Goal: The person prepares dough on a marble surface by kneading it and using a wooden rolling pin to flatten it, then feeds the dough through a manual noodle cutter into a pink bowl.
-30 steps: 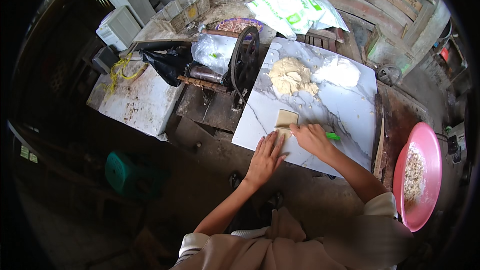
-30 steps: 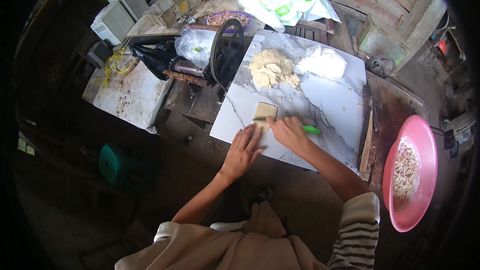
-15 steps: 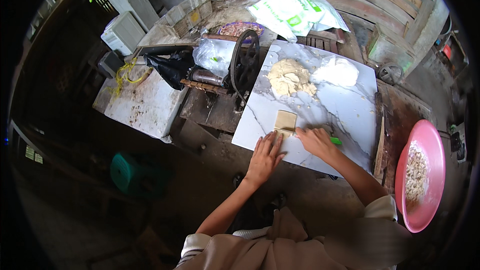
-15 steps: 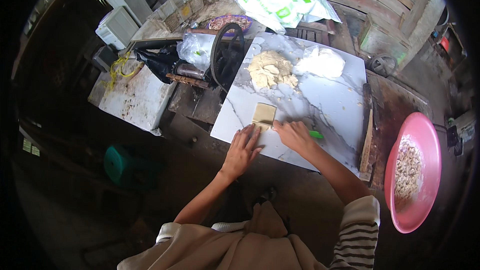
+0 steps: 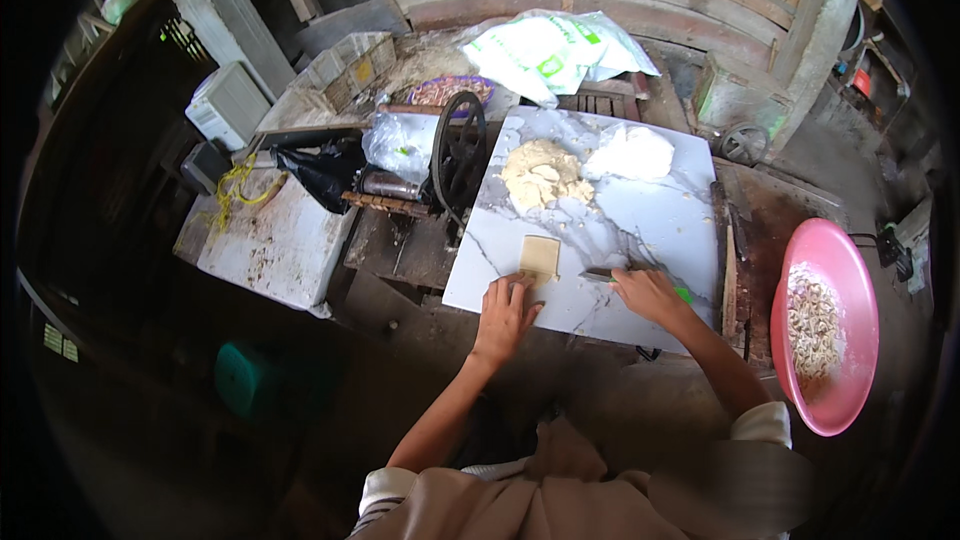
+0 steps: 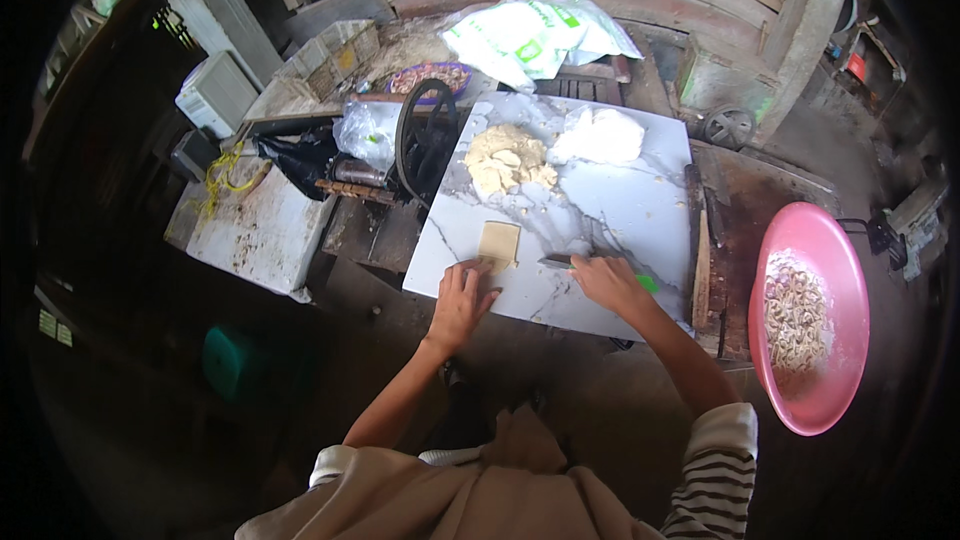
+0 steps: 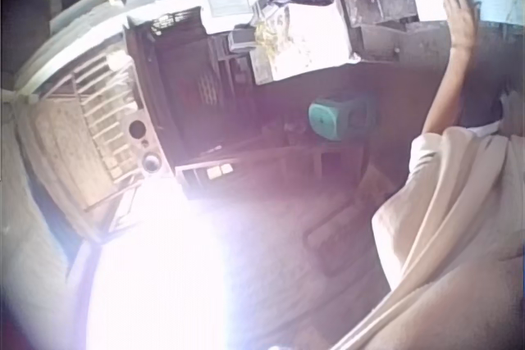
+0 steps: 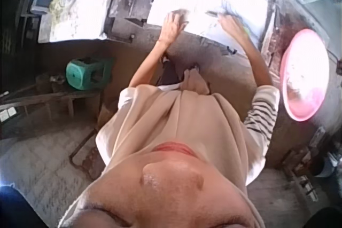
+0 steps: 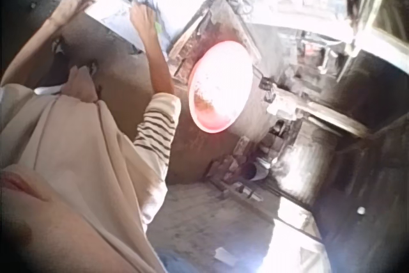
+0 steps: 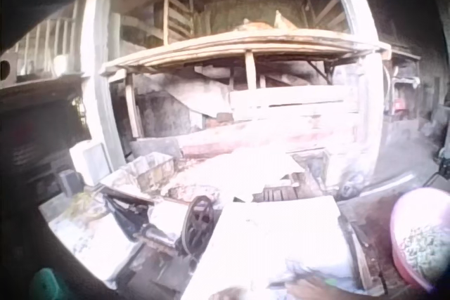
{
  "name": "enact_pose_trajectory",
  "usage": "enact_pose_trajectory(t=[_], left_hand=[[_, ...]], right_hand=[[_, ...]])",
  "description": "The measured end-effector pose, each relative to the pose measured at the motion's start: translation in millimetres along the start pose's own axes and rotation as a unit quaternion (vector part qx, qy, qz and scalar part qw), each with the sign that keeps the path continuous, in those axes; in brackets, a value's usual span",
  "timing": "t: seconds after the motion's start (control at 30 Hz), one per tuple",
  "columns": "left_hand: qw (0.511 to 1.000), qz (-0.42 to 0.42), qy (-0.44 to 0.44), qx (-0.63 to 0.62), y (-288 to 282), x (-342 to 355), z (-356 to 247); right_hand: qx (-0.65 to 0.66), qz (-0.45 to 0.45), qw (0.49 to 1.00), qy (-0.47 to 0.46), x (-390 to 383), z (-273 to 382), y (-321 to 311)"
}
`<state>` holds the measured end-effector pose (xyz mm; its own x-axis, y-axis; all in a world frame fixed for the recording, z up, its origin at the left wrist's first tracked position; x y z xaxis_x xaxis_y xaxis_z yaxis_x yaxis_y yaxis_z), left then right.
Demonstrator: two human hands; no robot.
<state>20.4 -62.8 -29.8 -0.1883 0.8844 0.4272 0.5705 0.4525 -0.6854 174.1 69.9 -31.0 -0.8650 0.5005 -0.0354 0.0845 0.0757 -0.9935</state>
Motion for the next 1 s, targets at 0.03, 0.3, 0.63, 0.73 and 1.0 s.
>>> enact_pose_trajectory(t=[0.03,0.3,0.63,0.73,1.0], left_hand=[[1.0,-0.001,-0.011,0.013,1,6,4],[0.983,0.015,0.178,0.049,-2,35,8],[0.983,-0.001,0.095,-0.159,-28,85,30],[0.974,-0.023,0.062,-0.217,-24,114,51],[0.979,-0.024,0.04,-0.198,5,128,89]], right_hand=[[0.02,-0.05,0.998,0.036,-2,-10,0],[-0.061,-0.132,0.964,0.222,14,-36,23],[-0.046,-0.145,0.955,0.253,46,1,-1],[0.011,-0.17,0.965,0.199,67,18,6],[0.169,-0.033,0.967,0.189,99,37,24]])
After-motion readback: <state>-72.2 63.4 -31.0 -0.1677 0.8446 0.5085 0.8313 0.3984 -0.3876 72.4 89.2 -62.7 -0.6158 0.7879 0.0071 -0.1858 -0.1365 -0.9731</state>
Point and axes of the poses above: each hand's wrist, its own x-axis towards the middle knuckle, its own y-axis out of the palm, z = x × y, the point moved 8 cm from there along x, towards the middle knuckle, and after that the axes turned 11 degrees about -x, right-handed, at the moved point
